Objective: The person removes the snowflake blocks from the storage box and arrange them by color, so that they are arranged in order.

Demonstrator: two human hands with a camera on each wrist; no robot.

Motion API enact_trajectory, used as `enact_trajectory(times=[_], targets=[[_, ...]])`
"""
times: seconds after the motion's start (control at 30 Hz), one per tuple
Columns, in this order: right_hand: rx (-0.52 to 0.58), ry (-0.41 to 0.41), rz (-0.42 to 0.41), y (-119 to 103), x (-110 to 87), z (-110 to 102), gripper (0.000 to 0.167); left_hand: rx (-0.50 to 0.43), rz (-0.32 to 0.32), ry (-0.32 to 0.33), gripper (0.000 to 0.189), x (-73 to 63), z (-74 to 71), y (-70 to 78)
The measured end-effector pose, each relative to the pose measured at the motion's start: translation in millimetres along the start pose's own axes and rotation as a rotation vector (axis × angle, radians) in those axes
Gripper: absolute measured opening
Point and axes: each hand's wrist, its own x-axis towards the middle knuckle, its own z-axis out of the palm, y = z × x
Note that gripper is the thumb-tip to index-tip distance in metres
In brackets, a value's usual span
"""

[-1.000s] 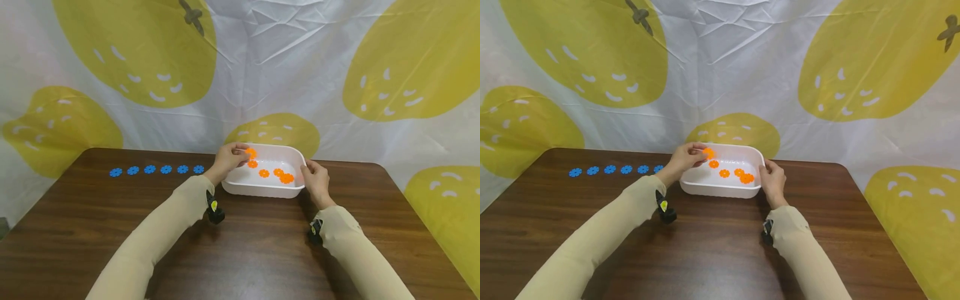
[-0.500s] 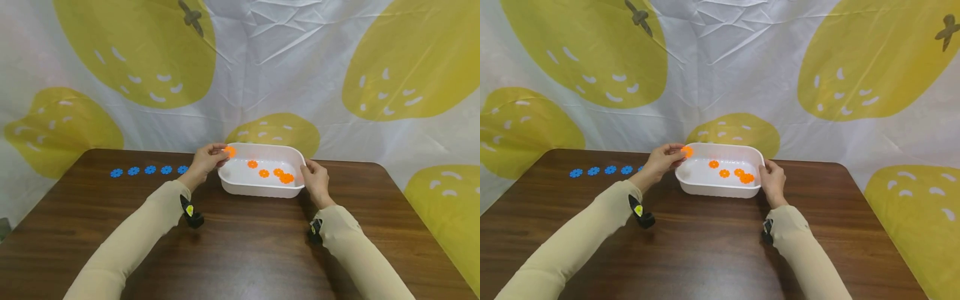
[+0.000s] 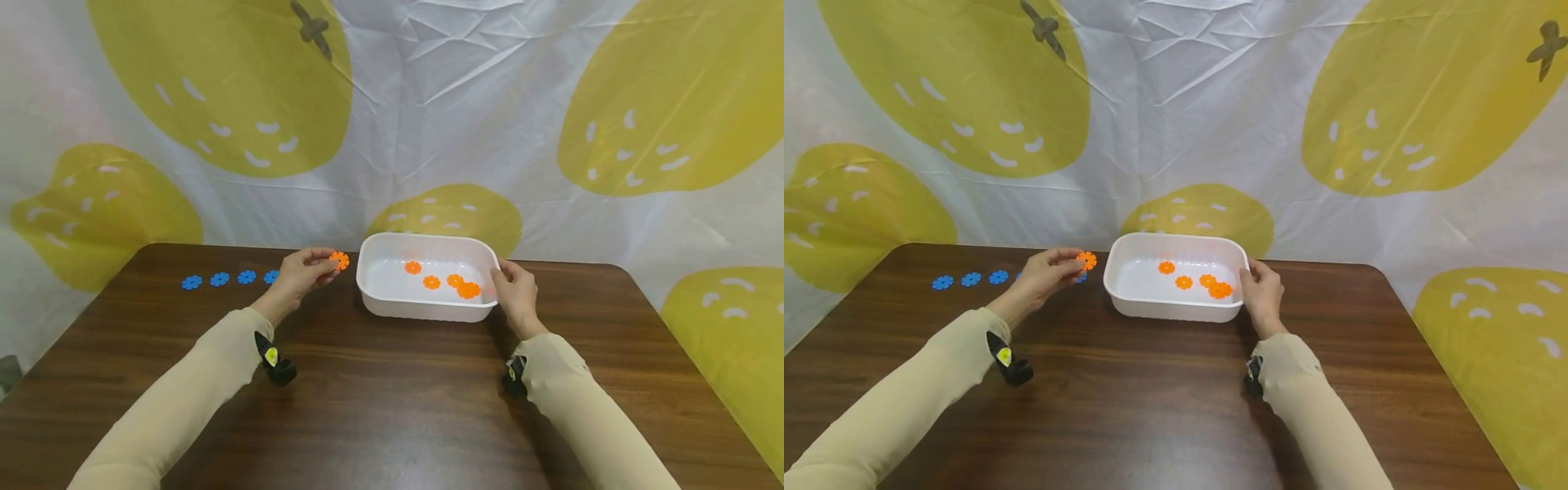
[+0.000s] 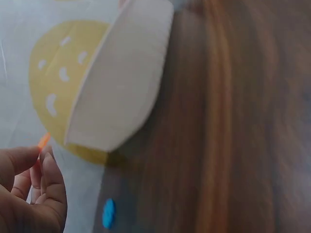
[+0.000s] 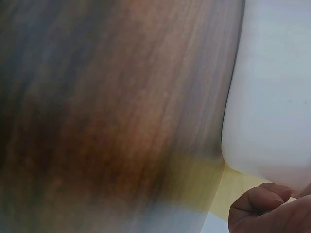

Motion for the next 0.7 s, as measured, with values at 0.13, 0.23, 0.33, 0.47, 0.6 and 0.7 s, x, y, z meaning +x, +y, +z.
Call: enact_trajectory(times=[0.13,0.23,0.33,0.47,0.6,0.7], targets=[[-0.001,0.000,-0.005,0,-0.1,0,0.040,0.068,-0.024,-0.018,0.038,-2.0,-12.4,-11.9],[0.003,-0.003,0.000,0,0.1,0,0.040,0.108,-0.045,-0.037,0.038,-3.2,-19.4,-19.9],[0.006,-0.008,0.006,0,-0.4,0,0.040,0.152,-0.068,-0.053,0.038,-3.8,-24.6,-26.9],[0.006,-0.009,0.006,0,-0.3,0,0.040,0.217,-0.085,-0.055,0.037,-4.3,-29.0,-33.7],[0.001,-0.006,0.006,0,0.1,0,0.040,0.247,-0.077,-0.045,0.035,-4.2,-29.6,-37.6],[0.002,-0.010,0.006,0,0.4,0,0.040,0.271,-0.059,-0.041,0.034,-4.8,-28.4,-39.0]])
